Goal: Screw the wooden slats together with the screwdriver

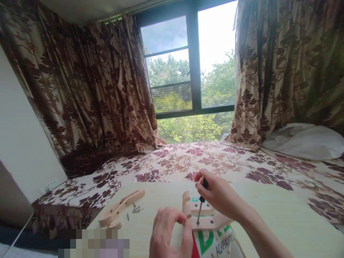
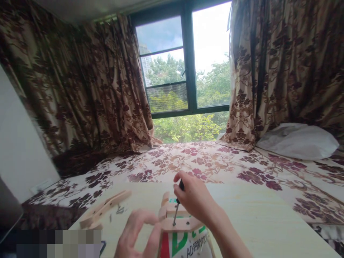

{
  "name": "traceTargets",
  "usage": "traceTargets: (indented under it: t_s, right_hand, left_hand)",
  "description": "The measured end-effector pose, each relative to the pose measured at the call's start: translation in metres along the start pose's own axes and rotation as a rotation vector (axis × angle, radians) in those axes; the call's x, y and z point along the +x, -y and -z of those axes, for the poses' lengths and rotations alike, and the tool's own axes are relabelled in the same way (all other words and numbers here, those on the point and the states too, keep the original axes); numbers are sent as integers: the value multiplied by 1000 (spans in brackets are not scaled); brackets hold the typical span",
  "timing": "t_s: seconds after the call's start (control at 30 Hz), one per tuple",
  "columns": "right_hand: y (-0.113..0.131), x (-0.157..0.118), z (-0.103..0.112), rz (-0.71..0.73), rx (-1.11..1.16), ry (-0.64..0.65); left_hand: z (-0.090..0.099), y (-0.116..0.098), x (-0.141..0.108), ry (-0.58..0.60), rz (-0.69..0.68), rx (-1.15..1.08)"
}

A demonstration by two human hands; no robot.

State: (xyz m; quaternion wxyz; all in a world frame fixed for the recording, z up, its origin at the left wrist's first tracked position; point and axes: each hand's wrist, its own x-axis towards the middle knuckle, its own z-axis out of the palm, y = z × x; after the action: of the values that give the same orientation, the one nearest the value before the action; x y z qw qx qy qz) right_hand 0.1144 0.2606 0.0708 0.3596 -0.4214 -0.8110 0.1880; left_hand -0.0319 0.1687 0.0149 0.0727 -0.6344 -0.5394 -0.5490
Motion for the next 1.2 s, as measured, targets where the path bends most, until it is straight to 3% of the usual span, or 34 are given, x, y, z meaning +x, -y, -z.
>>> traceTargets:
  t_s: [0.1, 0.2, 0.33, 0.43, 0.67, 1.2]
  right_hand:
    - [1, 0, -2, -30, -11, -37]
    - [-2, 3, -4, -63, -23, -62]
    - [-10, 7, -9, -108, -18, -85]
    - [-18, 9, -14, -164, 23, -81]
    - [-31, 10, -21, -218, 101, -53]
    - [-24, 7, -23, -176, 149, -42]
  left_hand:
    - [2, 0, 12, 98, 305, -81]
    - [-12, 5, 2, 194, 524, -189]
    - [-32, 13, -26, 146, 532, -235]
    - [-37, 18, -36, 162, 526, -222]
    - [-38, 22, -37, 162, 519, -221]
    - [-41, 10, -40, 144, 619, -226]
